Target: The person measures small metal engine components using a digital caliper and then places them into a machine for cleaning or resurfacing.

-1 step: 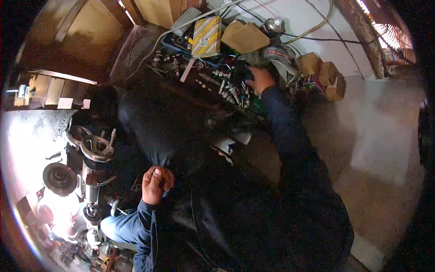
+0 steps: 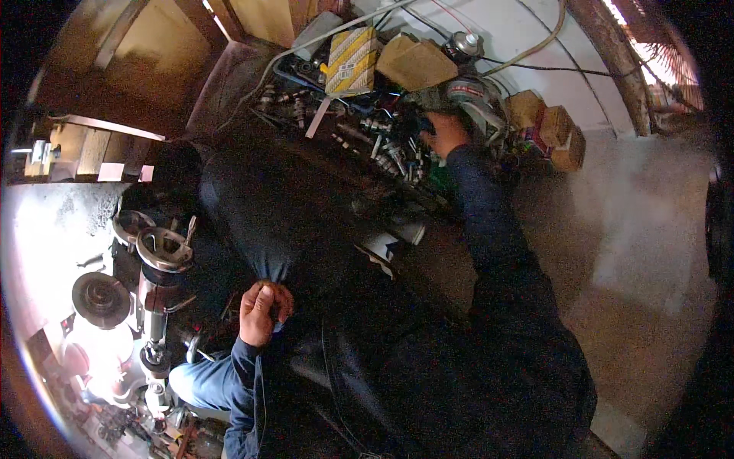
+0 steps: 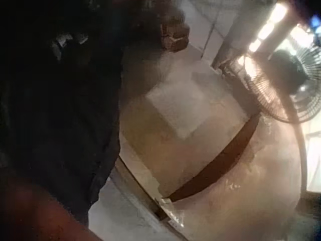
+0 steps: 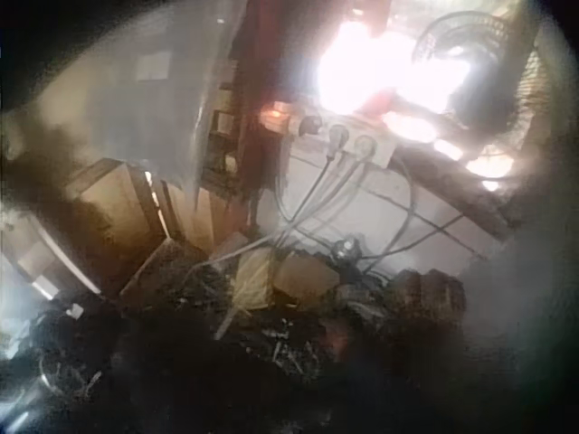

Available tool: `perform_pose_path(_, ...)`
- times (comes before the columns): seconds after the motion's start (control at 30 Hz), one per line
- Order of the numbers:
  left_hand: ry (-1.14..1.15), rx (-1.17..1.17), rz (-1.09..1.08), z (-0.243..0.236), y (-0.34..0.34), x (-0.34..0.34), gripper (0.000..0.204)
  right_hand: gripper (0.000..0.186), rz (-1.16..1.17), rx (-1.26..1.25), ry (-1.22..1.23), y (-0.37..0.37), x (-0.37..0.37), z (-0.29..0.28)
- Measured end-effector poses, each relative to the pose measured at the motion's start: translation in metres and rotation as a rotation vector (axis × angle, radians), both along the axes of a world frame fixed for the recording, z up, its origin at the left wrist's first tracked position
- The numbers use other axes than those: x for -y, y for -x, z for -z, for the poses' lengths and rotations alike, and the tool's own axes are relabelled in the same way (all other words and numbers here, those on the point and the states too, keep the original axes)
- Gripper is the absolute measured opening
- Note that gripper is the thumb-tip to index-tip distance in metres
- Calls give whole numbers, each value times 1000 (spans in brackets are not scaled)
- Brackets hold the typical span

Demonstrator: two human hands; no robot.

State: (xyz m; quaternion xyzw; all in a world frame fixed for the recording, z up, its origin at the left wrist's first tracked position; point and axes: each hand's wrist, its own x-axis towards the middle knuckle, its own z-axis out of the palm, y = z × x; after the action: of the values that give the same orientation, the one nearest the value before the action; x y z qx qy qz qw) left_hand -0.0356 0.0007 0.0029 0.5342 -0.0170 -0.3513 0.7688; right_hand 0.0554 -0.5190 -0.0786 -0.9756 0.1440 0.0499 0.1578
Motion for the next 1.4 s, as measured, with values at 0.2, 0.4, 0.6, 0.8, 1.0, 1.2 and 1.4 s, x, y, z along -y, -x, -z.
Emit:
perform_pose_path(0.2, -178, -105, -118, -12, 1, 11, 22, 42, 314, 398, -329, 6, 38, -23)
perform_pose_path(0.4, -122, -64, -92, -16, -2, 29, 17, 33, 213, -23, -451, 7, 13, -20)
perform_pose_path(0.6, -161, -60, -56, -12, 0, 29, 14, 44, 62, -250, 162, 2, -34, 3)
perform_pose_path(0.8, -131, -91, -103, -5, 2, 22, 13, 43, 94, -343, 259, -8, -39, 1)
perform_pose_path(1.0, -154, -91, -91, -3, 3, 19, 14, 38, 46, -366, 257, -8, -32, -2)
perform_pose_path(1.2, -147, -46, -64, -3, 0, 25, 13, 48, 81, -152, 108, 5, 12, -2)
perform_pose_path(1.4, -187, -125, -83, -5, -3, 33, 12, 78, 76, 83, 47, -4, 29, -18)
